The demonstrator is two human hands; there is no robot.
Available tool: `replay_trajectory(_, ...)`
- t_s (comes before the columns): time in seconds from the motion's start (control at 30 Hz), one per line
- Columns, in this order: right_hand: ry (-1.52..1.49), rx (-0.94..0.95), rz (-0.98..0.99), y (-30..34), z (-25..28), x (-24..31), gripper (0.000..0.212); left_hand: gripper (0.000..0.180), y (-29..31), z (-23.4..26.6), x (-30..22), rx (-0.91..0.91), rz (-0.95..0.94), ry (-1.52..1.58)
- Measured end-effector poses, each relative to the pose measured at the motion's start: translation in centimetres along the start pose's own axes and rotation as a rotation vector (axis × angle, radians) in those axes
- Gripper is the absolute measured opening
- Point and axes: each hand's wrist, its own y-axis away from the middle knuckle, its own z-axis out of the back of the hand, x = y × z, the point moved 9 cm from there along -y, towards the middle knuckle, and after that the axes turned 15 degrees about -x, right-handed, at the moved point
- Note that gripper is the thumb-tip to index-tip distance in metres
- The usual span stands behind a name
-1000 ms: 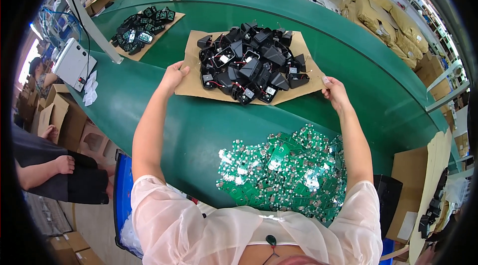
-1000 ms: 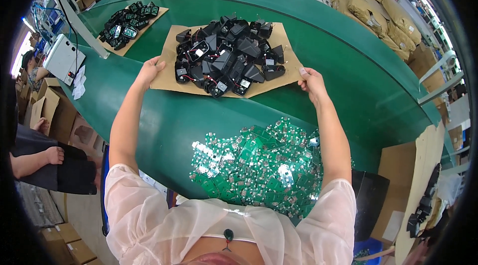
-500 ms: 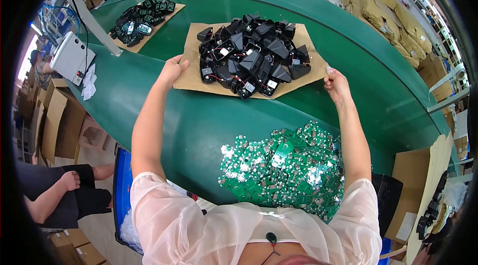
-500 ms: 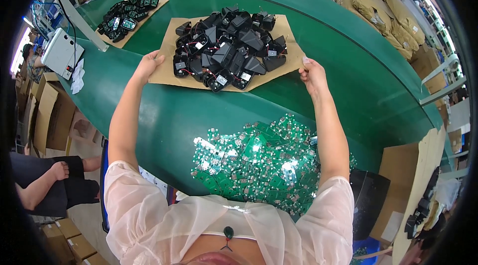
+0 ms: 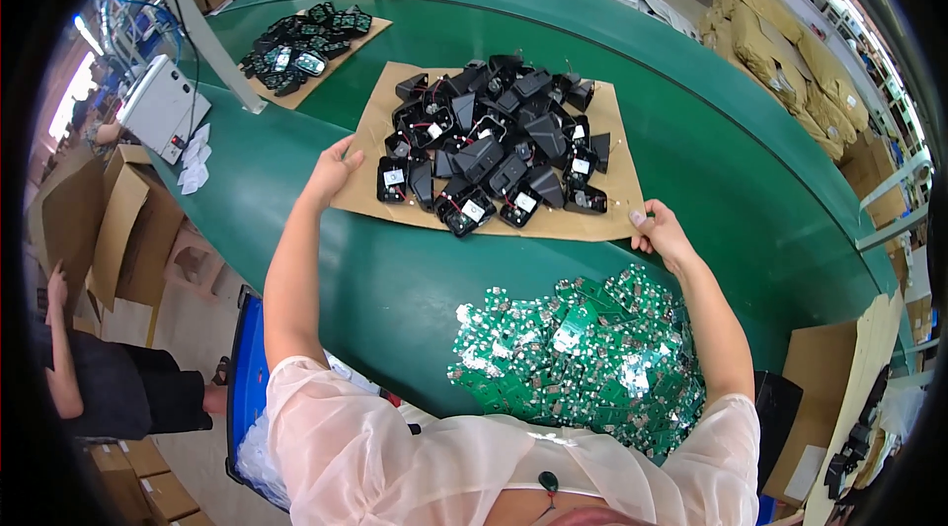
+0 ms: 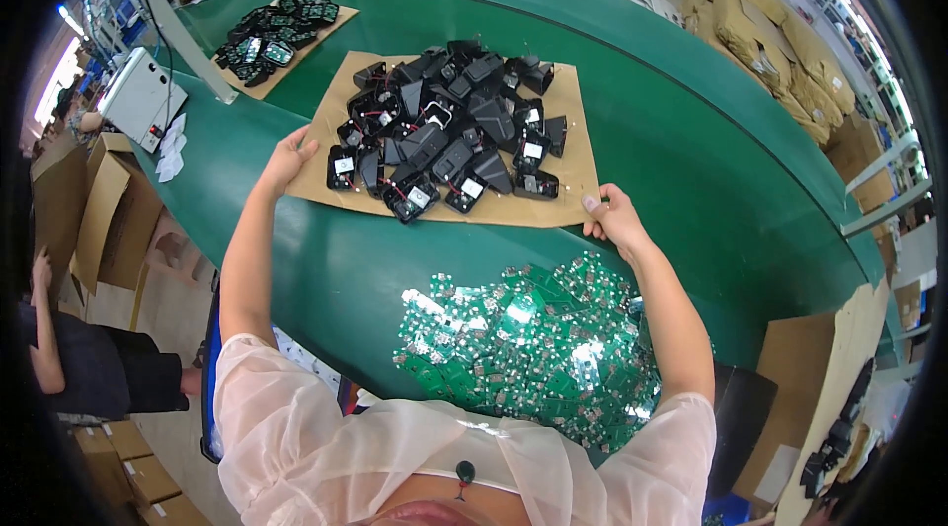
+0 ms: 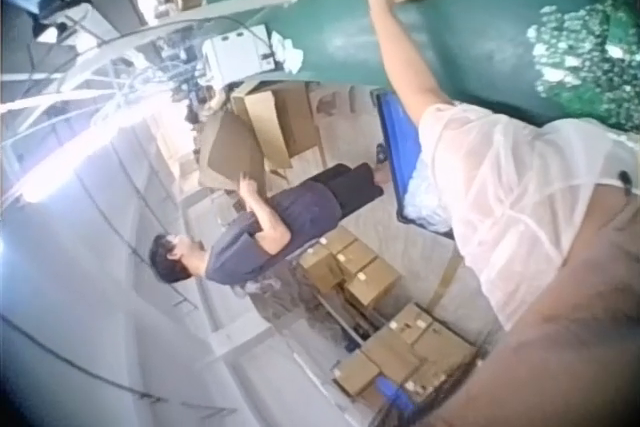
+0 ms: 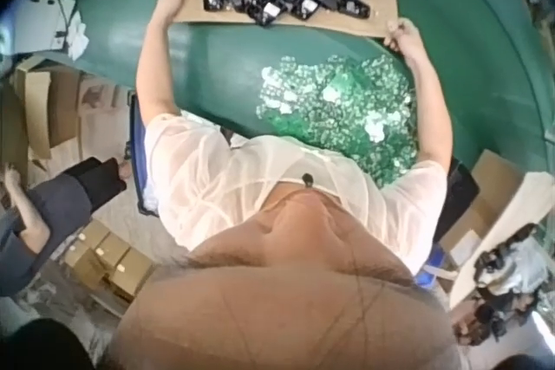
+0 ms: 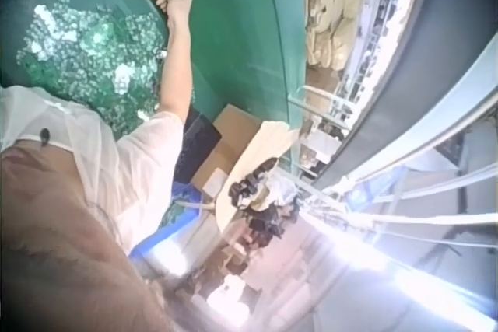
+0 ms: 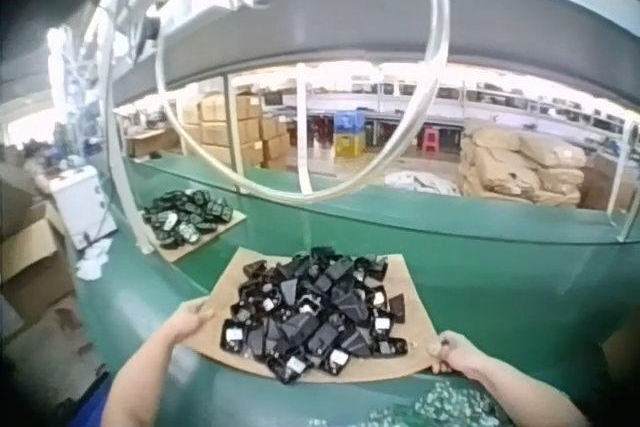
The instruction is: The person inserts small printed circuit boards into plastic housings by hand on an assembly line.
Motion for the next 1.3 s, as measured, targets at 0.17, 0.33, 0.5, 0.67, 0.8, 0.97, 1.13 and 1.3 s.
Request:
replay_trajectory(0.17,0.076,0.081,0.055,1.3,-2.8,1.9,0.015,0.044,2.6,4.4,2.1,-0.057,0.038,0.009)
replay_trajectory(0.33,0.135,0.143,0.097,1.8,-5.4,3.7,0.016,0.045,5.3,8.7,4.3,-0.160,0.015,0.019)
replay_trajectory(0.5,0.187,0.186,0.136,3.4,-8.5,5.0,0.016,0.045,8.2,12.7,6.0,-0.221,0.028,0.087)
replay_trajectory(0.67,0.193,0.274,0.183,6.3,-13.3,7.0,0.015,0.044,10.1,18.7,8.8,-0.321,0.065,-0.002)
replay_trajectory(0.8,0.222,0.365,0.250,9.1,-18.0,8.7,0.017,0.044,9.4,24.3,11.8,-0.363,0.059,-0.055)
replay_trajectory(0.97,0.207,0.423,0.319,12.7,-22.7,9.5,0.023,0.045,8.6,29.0,12.0,-0.398,0.023,-0.288)
replay_trajectory(1.13,0.393,0.423,0.362,16.2,-24.6,9.6,0.028,0.040,8.2,30.1,8.4,-0.514,0.009,-0.860)
replay_trajectory(1.3,0.417,0.441,0.383,19.6,-26.7,10.1,0.026,0.034,8.0,32.5,8.4,-0.599,0.104,-1.029)
